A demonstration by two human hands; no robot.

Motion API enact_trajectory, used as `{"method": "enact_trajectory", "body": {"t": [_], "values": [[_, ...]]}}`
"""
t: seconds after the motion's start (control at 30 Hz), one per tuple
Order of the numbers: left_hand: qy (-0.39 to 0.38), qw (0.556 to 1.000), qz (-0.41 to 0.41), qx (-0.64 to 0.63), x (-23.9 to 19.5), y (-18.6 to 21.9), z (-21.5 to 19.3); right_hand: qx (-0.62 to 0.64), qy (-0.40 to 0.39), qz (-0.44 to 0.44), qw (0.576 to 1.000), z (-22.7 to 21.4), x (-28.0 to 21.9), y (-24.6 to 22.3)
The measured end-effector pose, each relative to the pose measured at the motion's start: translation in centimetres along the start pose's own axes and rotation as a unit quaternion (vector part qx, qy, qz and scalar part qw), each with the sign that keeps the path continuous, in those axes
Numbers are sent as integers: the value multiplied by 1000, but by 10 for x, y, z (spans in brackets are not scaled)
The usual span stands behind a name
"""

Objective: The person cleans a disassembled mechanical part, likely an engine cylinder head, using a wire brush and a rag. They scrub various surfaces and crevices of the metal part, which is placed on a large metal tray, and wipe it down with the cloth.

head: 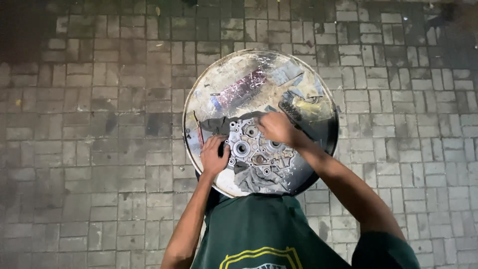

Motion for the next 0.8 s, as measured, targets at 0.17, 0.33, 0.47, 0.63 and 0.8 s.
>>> {"method": "enact_trajectory", "body": {"t": [0.17, 0.33, 0.47, 0.63, 0.8], "values": [[0, 1000, -2, 1, -1, 2, -4, 17, 98, -54, 994, 11, -4, 16], [1, 1000, 2, 1, 3, 10, -7, -5, 246, -110, 963, 27, -15, 27], [2, 1000, 0, 4, -2, 7, -7, 176, 173, 25, 969, 20, -13, 25], [4, 1000, 4, 3, 0, -2, 0, 29, 211, -22, 977, 50, 0, 33], [25, 999, 3, 25, 4, 15, -10, 81, 225, 9, 971, 25, -18, 14]]}}
Point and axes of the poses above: each hand's wrist, its own x-axis towards the middle knuckle, its own z-axis out of the palm, y = z × x, the point moved 5 cm from there along x, towards the middle knuckle, and after that the axes turned 2 degrees about y, right-handed, at the moved point
